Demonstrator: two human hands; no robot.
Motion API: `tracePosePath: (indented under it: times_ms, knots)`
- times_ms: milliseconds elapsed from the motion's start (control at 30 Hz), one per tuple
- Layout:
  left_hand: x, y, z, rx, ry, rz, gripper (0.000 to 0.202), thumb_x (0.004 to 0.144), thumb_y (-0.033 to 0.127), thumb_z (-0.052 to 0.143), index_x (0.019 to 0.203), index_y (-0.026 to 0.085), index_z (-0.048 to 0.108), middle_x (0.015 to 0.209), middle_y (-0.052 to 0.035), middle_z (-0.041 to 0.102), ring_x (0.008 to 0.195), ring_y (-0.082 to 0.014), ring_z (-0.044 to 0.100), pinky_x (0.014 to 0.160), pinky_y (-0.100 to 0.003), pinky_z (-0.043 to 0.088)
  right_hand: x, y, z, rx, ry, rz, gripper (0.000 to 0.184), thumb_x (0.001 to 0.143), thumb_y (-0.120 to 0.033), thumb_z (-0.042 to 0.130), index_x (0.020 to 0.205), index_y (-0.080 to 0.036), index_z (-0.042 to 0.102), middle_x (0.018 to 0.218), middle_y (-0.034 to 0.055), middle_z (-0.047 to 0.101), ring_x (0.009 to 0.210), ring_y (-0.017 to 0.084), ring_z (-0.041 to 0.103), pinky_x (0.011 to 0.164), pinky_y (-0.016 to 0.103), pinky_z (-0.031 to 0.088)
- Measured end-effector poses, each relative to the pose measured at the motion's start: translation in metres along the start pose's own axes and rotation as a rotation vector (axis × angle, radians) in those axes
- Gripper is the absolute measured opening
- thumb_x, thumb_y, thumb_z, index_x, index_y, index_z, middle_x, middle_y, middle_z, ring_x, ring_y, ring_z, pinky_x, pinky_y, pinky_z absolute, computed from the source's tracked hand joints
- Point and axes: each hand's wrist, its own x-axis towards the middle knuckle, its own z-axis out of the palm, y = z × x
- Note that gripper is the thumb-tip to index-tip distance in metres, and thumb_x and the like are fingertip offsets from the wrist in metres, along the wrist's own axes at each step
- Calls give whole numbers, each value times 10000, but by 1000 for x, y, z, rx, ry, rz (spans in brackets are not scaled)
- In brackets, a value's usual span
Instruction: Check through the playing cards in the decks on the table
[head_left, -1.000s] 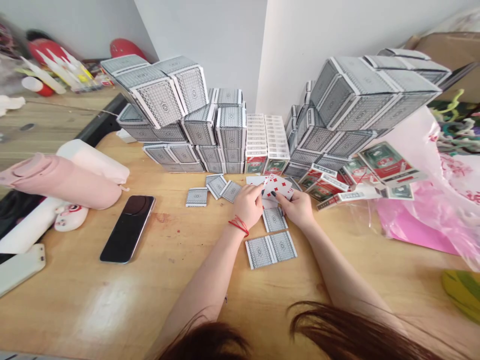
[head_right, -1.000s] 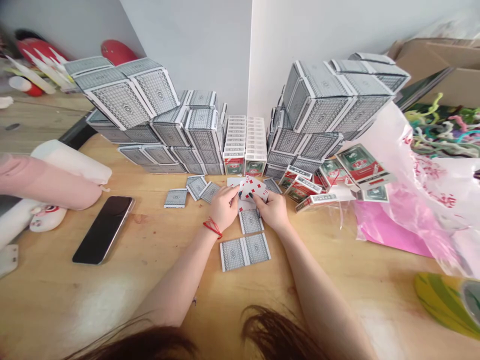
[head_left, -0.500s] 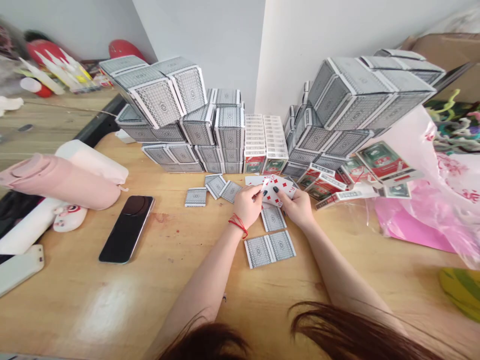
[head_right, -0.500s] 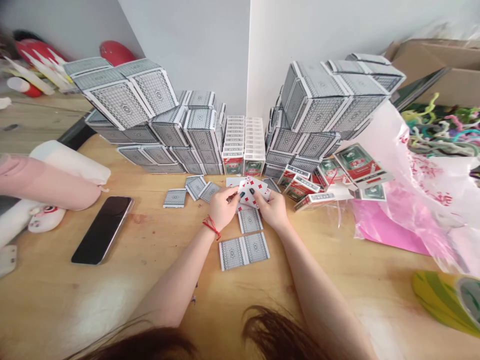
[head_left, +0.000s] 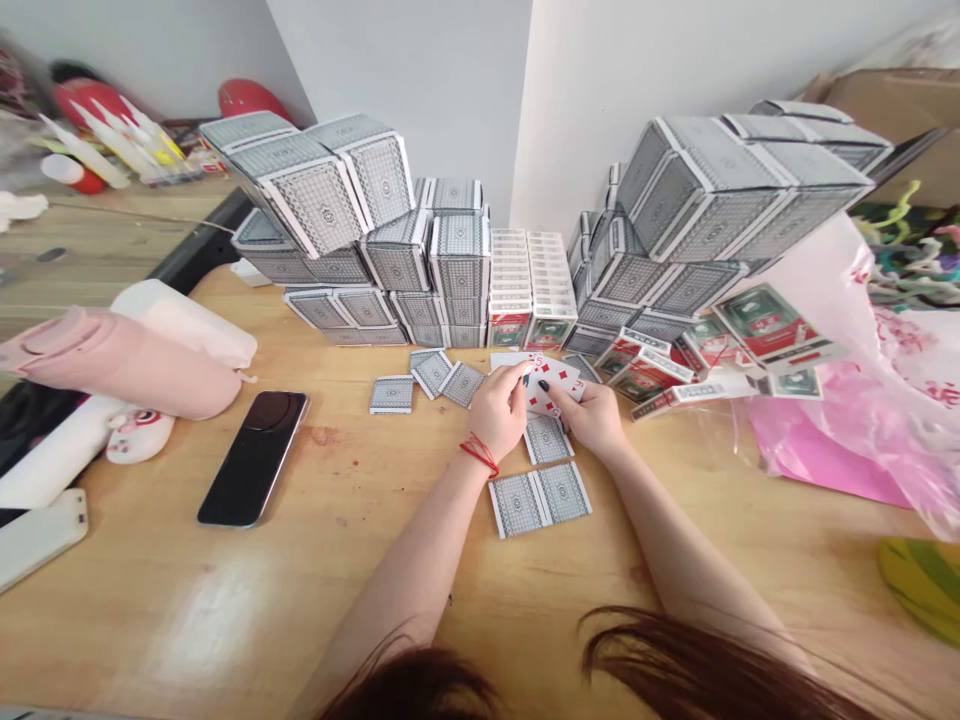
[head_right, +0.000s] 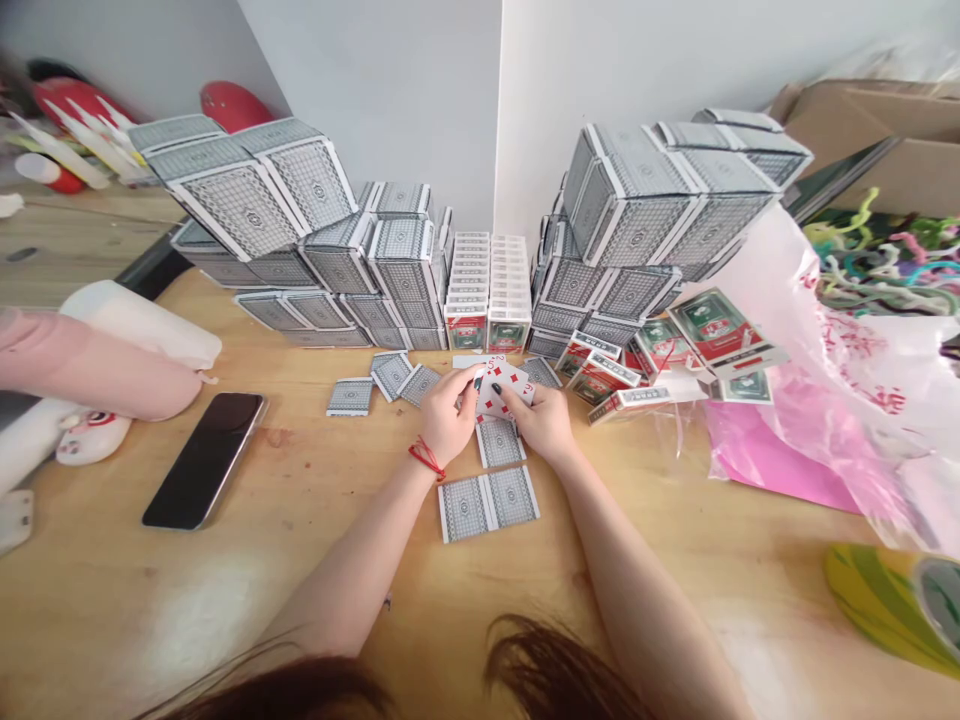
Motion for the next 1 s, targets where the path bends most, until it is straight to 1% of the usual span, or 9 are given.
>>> tracePosePath:
  times_ms: [100, 167, 300, 433, 567, 700, 833, 900, 1000]
  knots:
    - [1, 2, -3, 26, 47, -12, 213, 830, 163, 429, 975, 177, 584, 885, -52, 652, 771, -120, 598, 732, -253, 489, -2, 0, 1, -64, -1, -50, 451, 738, -461, 527, 406, -163, 461, 373, -22, 450, 369, 94, 399, 369, 217, 280]
    - [2, 3, -4, 54, 81, -5, 175, 820, 178, 453, 923, 174, 595, 830, -44, 654, 754, -118, 597, 729, -253, 484, -4, 1, 3, -141, 52, -120, 415, 750, -446, 521, 451, -160, 539, 403, -9, 502, 388, 111, 443, 384, 223, 305]
    - [2, 5, -5, 94, 155, 31, 109, 799, 190, 488, 832, 169, 589, 763, -39, 642, 765, -123, 592, 723, -251, 469, -10, 1, 7, -286, 130, -329, 280, 801, -360, 489, 735, -186, 698, 627, 37, 671, 531, 150, 585, 501, 234, 411]
    - [0, 7, -3, 107, 224, 48, 72, 789, 191, 504, 773, 167, 570, 709, -34, 621, 754, -128, 583, 711, -256, 456, -12, 0, 9, -413, 132, -475, 276, 835, -282, 463, 1009, -211, 664, 775, 50, 705, 589, 125, 617, 567, 212, 428]
    - [-1, 7, -1, 110, 247, 75, 83, 787, 191, 512, 762, 164, 587, 712, -43, 626, 736, -135, 572, 704, -264, 449, -14, 0, 12, -481, 161, -539, 278, 832, -259, 480, 1040, -192, 652, 739, 49, 703, 551, 104, 603, 552, 197, 413]
    - [2, 7, -4, -28, 189, 21, 147, 805, 214, 497, 842, 169, 632, 774, -52, 644, 751, -137, 565, 738, -279, 445, -13, -2, 13, -298, 199, -396, 276, 825, -318, 476, 773, -158, 694, 586, 27, 652, 486, 114, 562, 477, 204, 395]
    - [7, 9, -11, -364, 69, -173, 188, 802, 281, 518, 774, 166, 664, 780, -47, 642, 744, -134, 560, 713, -266, 431, -11, -7, 8, -57, 121, -141, 434, 782, -409, 522, 425, -162, 505, 360, -19, 456, 357, 91, 416, 389, 215, 318]
    - [9, 9, -13, -538, 8, -318, 215, 781, 320, 547, 713, 156, 669, 739, -38, 632, 732, -132, 553, 688, -256, 414, -10, -10, 5, 75, 15, -54, 477, 766, -423, 543, 378, -168, 434, 334, -23, 432, 337, 81, 388, 388, 216, 319]
    - [11, 8, -13, -829, -92, -500, 209, 723, 345, 615, 782, 158, 689, 774, -36, 643, 757, -140, 563, 683, -250, 401, -9, -13, 1, 202, -62, 5, 485, 759, -438, 554, 373, -166, 446, 324, -18, 437, 329, 80, 388, 387, 219, 314]
